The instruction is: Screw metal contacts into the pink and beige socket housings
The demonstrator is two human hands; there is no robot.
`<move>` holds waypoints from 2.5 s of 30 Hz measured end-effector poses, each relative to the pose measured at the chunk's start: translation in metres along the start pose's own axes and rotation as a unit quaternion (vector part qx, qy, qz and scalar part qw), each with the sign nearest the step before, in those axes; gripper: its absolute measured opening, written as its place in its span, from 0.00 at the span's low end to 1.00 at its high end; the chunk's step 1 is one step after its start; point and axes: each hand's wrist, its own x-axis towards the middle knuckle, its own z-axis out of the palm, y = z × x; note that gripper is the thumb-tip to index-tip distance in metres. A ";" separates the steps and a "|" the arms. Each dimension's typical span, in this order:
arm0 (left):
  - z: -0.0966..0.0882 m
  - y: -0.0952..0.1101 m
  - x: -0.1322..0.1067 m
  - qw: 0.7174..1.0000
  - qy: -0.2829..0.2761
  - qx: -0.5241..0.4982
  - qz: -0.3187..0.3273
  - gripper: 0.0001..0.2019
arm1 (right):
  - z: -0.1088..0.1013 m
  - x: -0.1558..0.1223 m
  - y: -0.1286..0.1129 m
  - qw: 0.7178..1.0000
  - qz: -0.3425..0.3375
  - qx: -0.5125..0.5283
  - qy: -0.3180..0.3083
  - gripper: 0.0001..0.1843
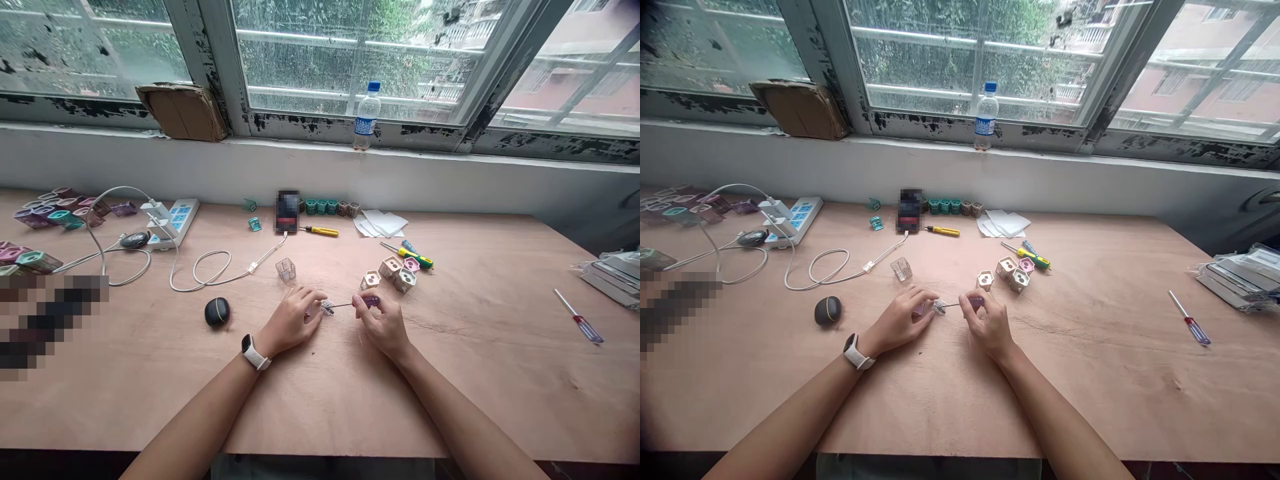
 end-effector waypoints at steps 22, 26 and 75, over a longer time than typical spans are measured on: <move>0.000 -0.002 -0.002 0.999 -0.008 0.014 0.028 0.06 | 0.009 -0.004 0.001 0.998 0.054 0.030 -0.020 0.14; 0.001 -0.002 -0.001 0.999 -0.007 0.015 0.030 0.06 | 0.008 -0.003 0.002 0.995 0.081 0.058 -0.025 0.14; -0.001 -0.004 0.000 1.000 0.014 0.016 -0.013 0.03 | 0.007 -0.007 -0.009 0.971 0.084 0.109 -0.195 0.14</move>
